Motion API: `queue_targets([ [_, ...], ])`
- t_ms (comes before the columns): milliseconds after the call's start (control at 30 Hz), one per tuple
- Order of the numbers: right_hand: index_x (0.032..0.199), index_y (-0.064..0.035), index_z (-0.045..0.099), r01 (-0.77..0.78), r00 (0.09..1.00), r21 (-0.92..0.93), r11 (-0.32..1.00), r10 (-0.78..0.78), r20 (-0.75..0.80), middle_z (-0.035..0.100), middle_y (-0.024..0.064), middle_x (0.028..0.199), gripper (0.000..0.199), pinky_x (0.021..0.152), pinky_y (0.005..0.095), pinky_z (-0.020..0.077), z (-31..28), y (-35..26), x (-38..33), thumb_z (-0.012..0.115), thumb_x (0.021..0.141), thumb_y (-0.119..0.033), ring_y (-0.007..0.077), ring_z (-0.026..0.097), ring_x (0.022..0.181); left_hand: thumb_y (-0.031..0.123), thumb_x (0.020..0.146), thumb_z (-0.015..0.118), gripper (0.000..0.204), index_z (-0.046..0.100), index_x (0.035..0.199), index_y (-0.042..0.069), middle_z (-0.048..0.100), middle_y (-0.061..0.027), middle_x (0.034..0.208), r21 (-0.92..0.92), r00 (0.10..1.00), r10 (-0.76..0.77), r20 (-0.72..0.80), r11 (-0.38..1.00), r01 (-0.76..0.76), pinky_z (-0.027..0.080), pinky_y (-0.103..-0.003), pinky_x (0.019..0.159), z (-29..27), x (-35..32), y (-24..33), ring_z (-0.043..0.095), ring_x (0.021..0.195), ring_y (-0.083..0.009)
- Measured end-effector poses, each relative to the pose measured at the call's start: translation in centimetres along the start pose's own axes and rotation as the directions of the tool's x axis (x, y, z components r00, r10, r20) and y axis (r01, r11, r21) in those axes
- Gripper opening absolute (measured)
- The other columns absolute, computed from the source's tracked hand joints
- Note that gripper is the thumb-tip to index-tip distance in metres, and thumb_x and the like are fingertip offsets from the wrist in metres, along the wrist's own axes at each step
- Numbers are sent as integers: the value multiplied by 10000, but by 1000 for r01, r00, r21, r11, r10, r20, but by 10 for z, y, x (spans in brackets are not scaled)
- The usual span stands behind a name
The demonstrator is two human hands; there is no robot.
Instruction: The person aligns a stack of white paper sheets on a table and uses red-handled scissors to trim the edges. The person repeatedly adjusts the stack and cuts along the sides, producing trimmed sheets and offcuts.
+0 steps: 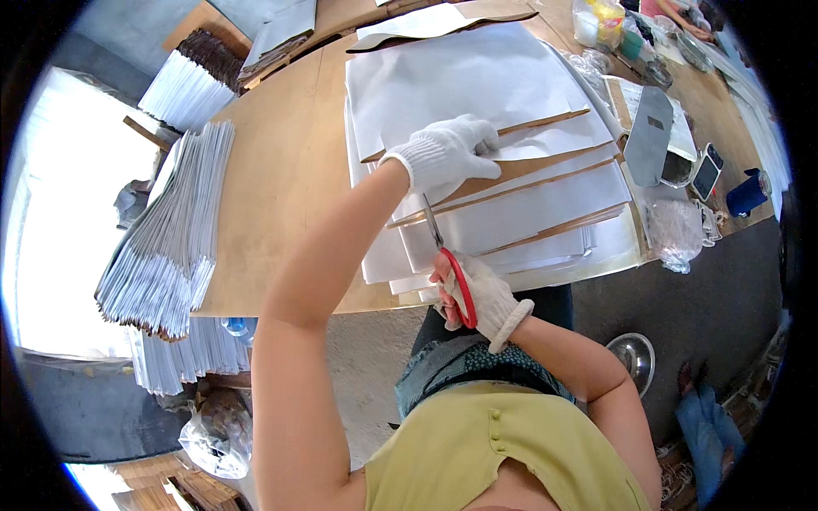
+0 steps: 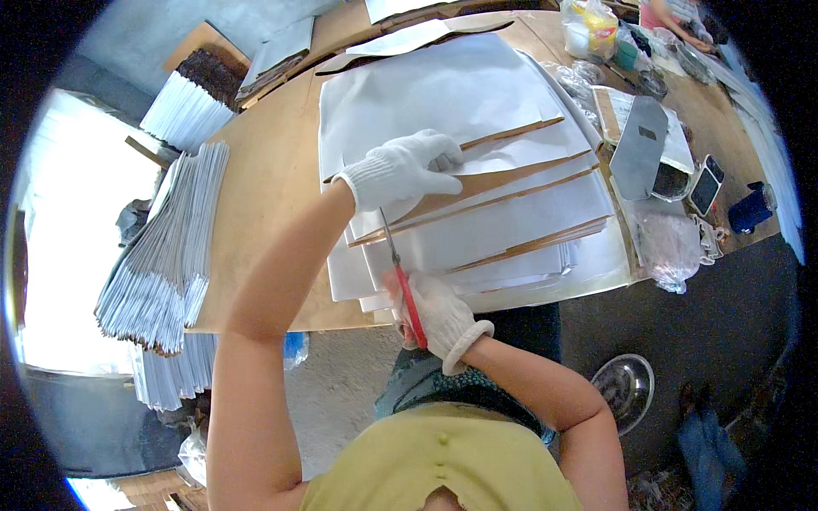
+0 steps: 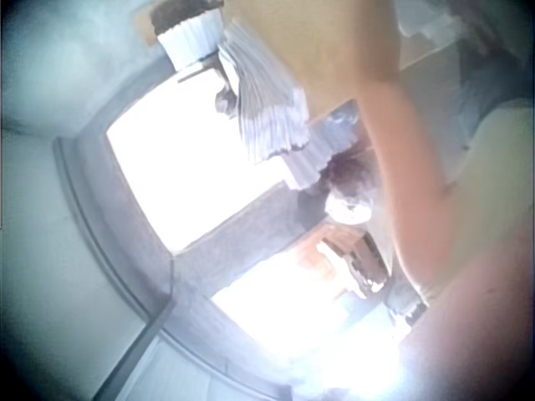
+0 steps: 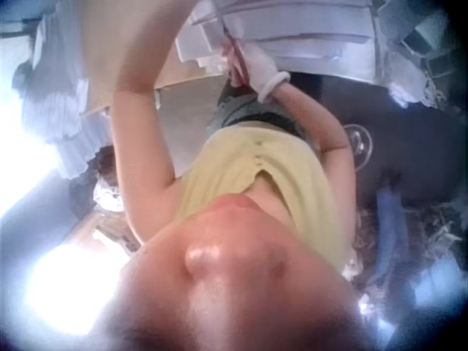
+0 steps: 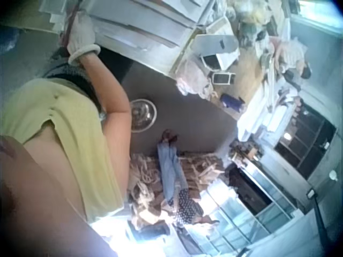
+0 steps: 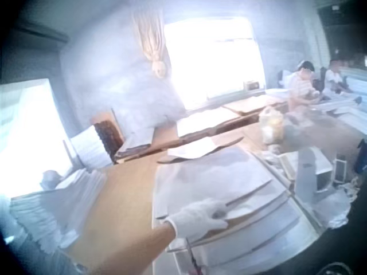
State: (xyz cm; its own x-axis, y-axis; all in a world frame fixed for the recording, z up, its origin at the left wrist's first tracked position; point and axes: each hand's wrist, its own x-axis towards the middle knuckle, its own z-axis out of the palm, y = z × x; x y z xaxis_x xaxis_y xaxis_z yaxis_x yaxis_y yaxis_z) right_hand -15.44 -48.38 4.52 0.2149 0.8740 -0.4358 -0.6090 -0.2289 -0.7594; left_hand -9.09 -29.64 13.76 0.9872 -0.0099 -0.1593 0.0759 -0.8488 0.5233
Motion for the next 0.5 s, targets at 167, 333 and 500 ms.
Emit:
queue_targets([
  [167,976,-1,540,7,1000,250,968,-7,-2,514,19,589,422,434,271,431,1,10,-8,575,946,-420,141,501,433,399,782,687,472,631,1116,70,610,-148,1112,-18,998,50,-43,999,-51,471,-355,938,5,3,-6,601,1037,-298],
  [333,951,-3,538,-85,996,-54,995,83,-44,508,24,601,393,403,247,408,6,-14,-12,544,961,-396,135,503,440,324,815,690,425,614,1147,69,607,-140,1113,-31,999,16,-30,999,-17,458,-335,955,5,-1,-2,600,1042,-274],
  [500,952,-14,535,-58,998,40,998,58,-12,487,25,609,410,393,245,396,-4,-15,-20,480,979,-420,132,499,460,221,836,605,199,631,992,101,612,-147,1066,190,962,43,-268,982,9,494,-405,856,-4,8,0,613,969,-324],
])
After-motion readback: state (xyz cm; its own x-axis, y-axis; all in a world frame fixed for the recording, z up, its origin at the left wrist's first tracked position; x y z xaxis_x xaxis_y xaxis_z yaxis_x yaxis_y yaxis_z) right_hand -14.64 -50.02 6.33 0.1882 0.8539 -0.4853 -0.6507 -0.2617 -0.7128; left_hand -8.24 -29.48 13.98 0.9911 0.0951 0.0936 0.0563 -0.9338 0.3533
